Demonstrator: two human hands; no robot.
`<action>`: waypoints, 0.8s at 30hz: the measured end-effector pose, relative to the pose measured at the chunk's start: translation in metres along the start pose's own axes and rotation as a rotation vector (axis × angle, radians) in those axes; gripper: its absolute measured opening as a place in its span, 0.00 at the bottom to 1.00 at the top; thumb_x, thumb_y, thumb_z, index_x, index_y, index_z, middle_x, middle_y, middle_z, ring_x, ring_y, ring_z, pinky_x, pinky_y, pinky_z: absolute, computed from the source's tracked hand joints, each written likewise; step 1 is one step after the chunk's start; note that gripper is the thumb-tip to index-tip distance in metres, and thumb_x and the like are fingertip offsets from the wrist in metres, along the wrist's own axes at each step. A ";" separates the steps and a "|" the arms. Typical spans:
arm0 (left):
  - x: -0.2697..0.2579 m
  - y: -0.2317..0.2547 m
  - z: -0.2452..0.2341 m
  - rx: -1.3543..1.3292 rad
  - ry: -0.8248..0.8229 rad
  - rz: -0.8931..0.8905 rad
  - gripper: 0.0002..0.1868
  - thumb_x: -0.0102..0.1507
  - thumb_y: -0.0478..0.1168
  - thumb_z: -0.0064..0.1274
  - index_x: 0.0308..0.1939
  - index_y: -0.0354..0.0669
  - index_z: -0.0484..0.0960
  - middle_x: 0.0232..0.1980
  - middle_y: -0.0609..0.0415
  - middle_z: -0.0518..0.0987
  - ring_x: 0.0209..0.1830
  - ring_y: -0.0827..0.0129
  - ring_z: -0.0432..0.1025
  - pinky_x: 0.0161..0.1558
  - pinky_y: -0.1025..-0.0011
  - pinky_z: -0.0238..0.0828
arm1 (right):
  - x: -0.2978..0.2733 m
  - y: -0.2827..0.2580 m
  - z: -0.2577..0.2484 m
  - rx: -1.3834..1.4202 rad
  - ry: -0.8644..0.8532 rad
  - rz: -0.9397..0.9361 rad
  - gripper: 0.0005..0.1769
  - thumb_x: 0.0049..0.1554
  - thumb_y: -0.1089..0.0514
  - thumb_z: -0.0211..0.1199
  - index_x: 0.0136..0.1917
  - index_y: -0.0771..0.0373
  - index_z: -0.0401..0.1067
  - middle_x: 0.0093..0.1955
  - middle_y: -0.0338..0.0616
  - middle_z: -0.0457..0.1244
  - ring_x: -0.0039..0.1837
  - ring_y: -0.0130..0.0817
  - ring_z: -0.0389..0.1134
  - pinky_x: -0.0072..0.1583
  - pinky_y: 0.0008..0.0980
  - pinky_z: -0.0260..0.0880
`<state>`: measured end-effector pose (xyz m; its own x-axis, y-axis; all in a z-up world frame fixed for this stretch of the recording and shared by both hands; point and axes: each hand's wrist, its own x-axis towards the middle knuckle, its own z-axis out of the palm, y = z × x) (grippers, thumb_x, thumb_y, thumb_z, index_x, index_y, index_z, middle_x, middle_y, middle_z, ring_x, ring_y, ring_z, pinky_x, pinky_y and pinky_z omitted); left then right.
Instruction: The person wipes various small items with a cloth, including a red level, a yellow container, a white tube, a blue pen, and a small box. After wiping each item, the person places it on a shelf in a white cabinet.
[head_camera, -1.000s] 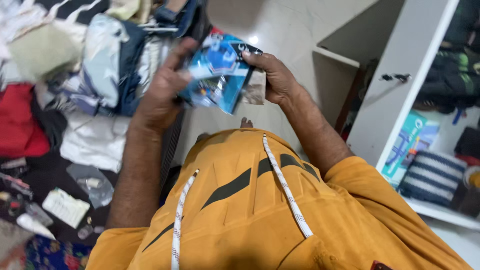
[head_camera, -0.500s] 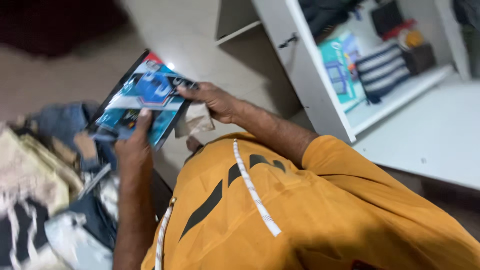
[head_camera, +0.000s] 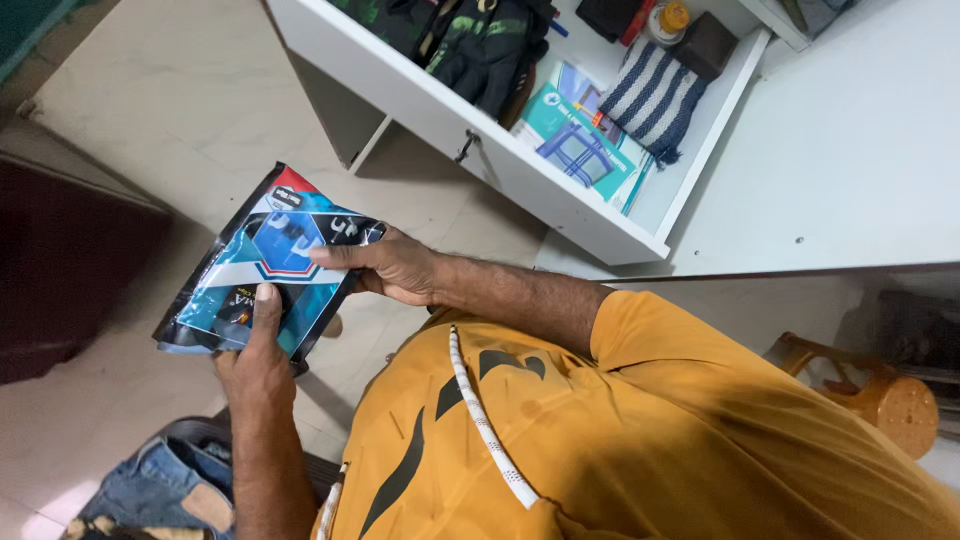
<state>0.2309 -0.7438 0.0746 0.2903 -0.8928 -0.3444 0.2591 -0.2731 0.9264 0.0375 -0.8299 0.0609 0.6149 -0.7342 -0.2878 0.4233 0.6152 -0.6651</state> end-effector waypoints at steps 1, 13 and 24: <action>0.009 0.002 0.004 0.031 -0.024 -0.034 0.21 0.70 0.46 0.57 0.60 0.33 0.77 0.49 0.50 0.80 0.46 0.68 0.75 0.48 0.70 0.74 | 0.001 -0.010 -0.003 0.088 -0.026 0.018 0.28 0.61 0.55 0.71 0.69 0.66 0.66 0.64 0.50 0.66 0.65 0.38 0.70 0.67 0.43 0.74; 0.064 0.056 0.090 0.056 -0.120 -0.118 0.33 0.61 0.43 0.65 0.67 0.35 0.71 0.55 0.43 0.80 0.43 0.57 0.78 0.37 0.59 0.80 | 0.057 -0.132 -0.053 -0.094 -0.145 0.113 0.32 0.57 0.48 0.73 0.66 0.69 0.70 0.59 0.50 0.70 0.60 0.36 0.73 0.63 0.42 0.77; 0.111 0.042 0.109 0.155 -0.260 0.040 0.42 0.56 0.42 0.68 0.68 0.22 0.70 0.59 0.36 0.80 0.54 0.58 0.79 0.49 0.62 0.82 | 0.100 -0.214 -0.159 0.191 0.061 -0.088 0.30 0.54 0.50 0.77 0.61 0.68 0.71 0.57 0.51 0.70 0.57 0.39 0.74 0.62 0.40 0.79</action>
<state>0.1734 -0.8937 0.0922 0.0467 -0.9602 -0.2754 0.1028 -0.2696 0.9575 -0.0980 -1.0807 0.0651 0.5309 -0.8000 -0.2795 0.5957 0.5869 -0.5484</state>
